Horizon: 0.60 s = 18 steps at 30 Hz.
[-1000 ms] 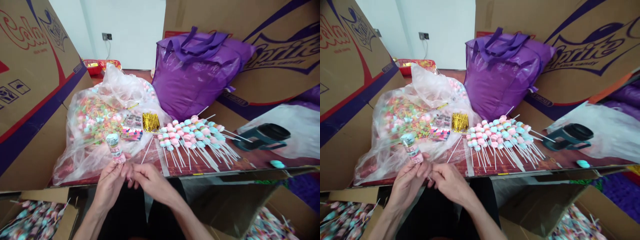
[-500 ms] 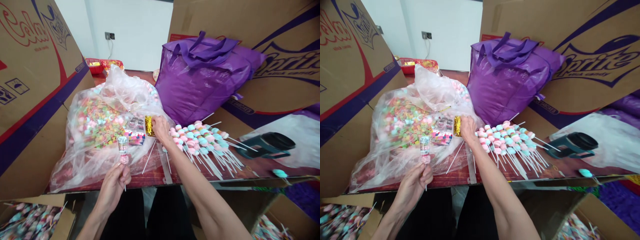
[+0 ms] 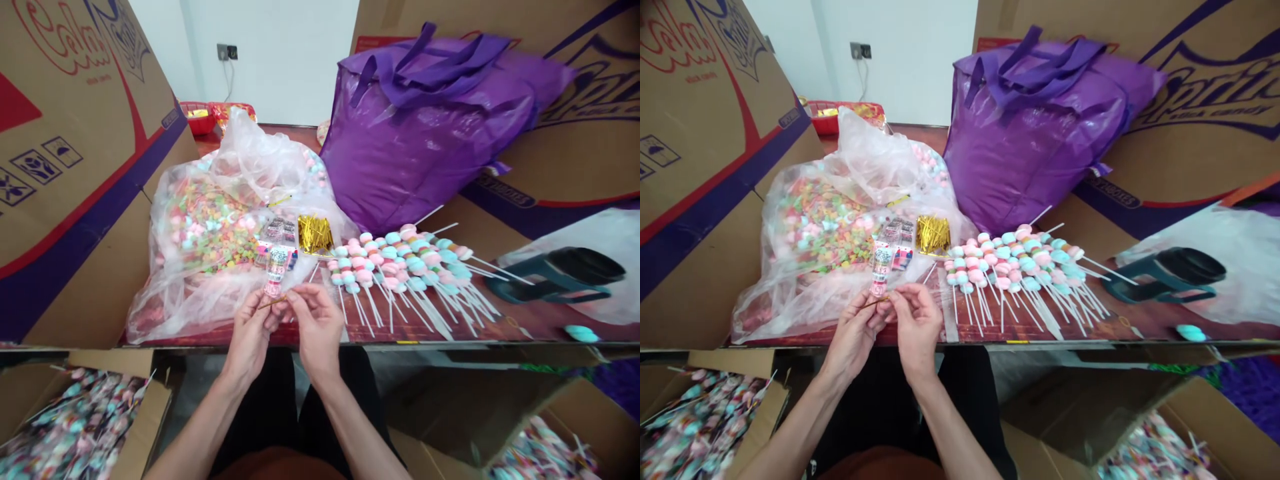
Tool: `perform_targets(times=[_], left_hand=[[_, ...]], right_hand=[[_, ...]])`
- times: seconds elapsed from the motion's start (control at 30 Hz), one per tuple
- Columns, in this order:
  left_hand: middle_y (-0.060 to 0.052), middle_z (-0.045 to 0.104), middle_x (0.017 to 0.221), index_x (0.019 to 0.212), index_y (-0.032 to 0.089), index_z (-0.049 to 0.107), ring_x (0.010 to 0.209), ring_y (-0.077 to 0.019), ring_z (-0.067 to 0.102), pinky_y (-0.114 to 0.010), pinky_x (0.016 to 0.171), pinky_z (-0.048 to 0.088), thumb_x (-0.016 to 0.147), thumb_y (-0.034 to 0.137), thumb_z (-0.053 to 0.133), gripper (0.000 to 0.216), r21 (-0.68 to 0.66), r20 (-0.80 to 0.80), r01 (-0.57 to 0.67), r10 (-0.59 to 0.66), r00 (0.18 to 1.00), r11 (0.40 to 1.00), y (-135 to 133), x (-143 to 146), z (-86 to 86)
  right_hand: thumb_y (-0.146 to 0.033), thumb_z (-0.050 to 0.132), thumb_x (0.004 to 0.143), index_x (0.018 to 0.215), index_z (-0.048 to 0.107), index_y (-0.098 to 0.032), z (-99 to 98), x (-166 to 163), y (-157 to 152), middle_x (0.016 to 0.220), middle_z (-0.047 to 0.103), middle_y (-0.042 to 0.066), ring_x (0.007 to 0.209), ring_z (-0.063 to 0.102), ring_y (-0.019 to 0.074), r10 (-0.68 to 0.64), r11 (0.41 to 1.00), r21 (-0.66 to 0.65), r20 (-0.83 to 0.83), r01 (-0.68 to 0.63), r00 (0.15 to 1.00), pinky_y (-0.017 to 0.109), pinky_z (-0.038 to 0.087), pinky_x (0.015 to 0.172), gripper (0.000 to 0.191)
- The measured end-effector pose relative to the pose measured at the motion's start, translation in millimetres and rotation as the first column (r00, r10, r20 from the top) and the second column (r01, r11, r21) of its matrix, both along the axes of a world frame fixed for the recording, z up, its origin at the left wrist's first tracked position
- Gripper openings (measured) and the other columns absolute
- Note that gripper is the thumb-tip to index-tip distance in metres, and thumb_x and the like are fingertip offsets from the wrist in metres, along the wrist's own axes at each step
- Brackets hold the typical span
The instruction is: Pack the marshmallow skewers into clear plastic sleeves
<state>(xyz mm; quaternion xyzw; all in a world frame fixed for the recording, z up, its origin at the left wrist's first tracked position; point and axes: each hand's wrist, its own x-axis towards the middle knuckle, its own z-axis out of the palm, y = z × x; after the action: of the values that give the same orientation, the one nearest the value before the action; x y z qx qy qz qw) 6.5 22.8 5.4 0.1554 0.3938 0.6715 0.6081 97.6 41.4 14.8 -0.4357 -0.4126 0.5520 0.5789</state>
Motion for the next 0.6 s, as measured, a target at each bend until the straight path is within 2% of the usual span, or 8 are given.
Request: perform_targets(times=[0.1, 0.2, 0.37, 0.5, 0.6], left_hand=[[0.005, 0.055, 0.067, 0.094, 0.02, 0.058, 0.057, -0.0075, 0.046, -0.02, 0.055, 0.035, 0.072, 0.033, 0.081, 0.033, -0.012, -0.07, -0.04, 0.039, 0.997, 0.999, -6.5, 9.4, -0.7], [0.008, 0.05, 0.06, 0.093, 0.024, 0.052, 0.053, -0.0074, 0.041, -0.019, 0.053, 0.031, 0.077, 0.033, 0.077, 0.03, -0.008, -0.111, -0.065, 0.064, 0.992, 0.998, -12.6, 15.0, -2.2], [0.006, 0.055, 0.066, 0.087, 0.022, 0.055, 0.055, -0.0072, 0.042, -0.02, 0.054, 0.033, 0.076, 0.028, 0.076, 0.024, 0.027, -0.112, 0.028, -0.025, 0.993, 0.999, -18.3, 15.4, -2.6], [0.003, 0.059, 0.073, 0.089, 0.02, 0.061, 0.06, -0.0076, 0.047, -0.02, 0.056, 0.036, 0.077, 0.035, 0.079, 0.026, 0.061, -0.189, 0.017, -0.006, 0.982, 0.998, -19.0, 15.7, -4.9], [0.003, 0.054, 0.065, 0.083, 0.017, 0.061, 0.056, -0.0061, 0.043, -0.018, 0.052, 0.033, 0.075, 0.035, 0.081, 0.029, 0.028, -0.116, 0.023, -0.019, 0.993, 0.999, -17.2, 13.7, -3.6]], right_hand=[[-0.028, 0.071, 0.083, 0.083, 0.069, -0.02, -14.3, -0.8, -13.2, 0.081, 0.069, 0.003, 0.071, 0.063, 0.0165, -0.076, 0.996, 0.046, 0.125, 0.07, 0.989, 0.028, 0.053, 0.064, 0.008], [-0.03, 0.072, 0.082, 0.078, 0.069, -0.019, -19.1, 3.5, -17.8, 0.078, 0.067, 0.003, 0.071, 0.063, 0.0173, -0.062, 0.997, 0.049, 0.203, 0.053, 0.977, 0.029, 0.053, 0.065, 0.011], [-0.036, 0.073, 0.079, 0.075, 0.064, -0.02, -14.4, 9.8, -18.7, 0.063, 0.063, -0.001, 0.057, 0.058, 0.015, 0.009, 0.997, -0.075, 0.105, -0.001, 0.994, 0.027, 0.05, 0.054, 0.019], [-0.037, 0.07, 0.081, 0.077, 0.063, -0.02, -14.4, 11.9, -18.8, 0.07, 0.064, 0.001, 0.062, 0.059, 0.0155, 0.06, 0.994, -0.094, 0.075, -0.053, 0.995, 0.027, 0.05, 0.058, 0.02], [-0.036, 0.067, 0.084, 0.079, 0.062, -0.019, -16.2, 13.6, -19.6, 0.07, 0.063, 0.0, 0.06, 0.055, 0.0133, 0.115, 0.988, -0.109, 0.013, -0.113, 0.993, 0.025, 0.047, 0.058, 0.018]])
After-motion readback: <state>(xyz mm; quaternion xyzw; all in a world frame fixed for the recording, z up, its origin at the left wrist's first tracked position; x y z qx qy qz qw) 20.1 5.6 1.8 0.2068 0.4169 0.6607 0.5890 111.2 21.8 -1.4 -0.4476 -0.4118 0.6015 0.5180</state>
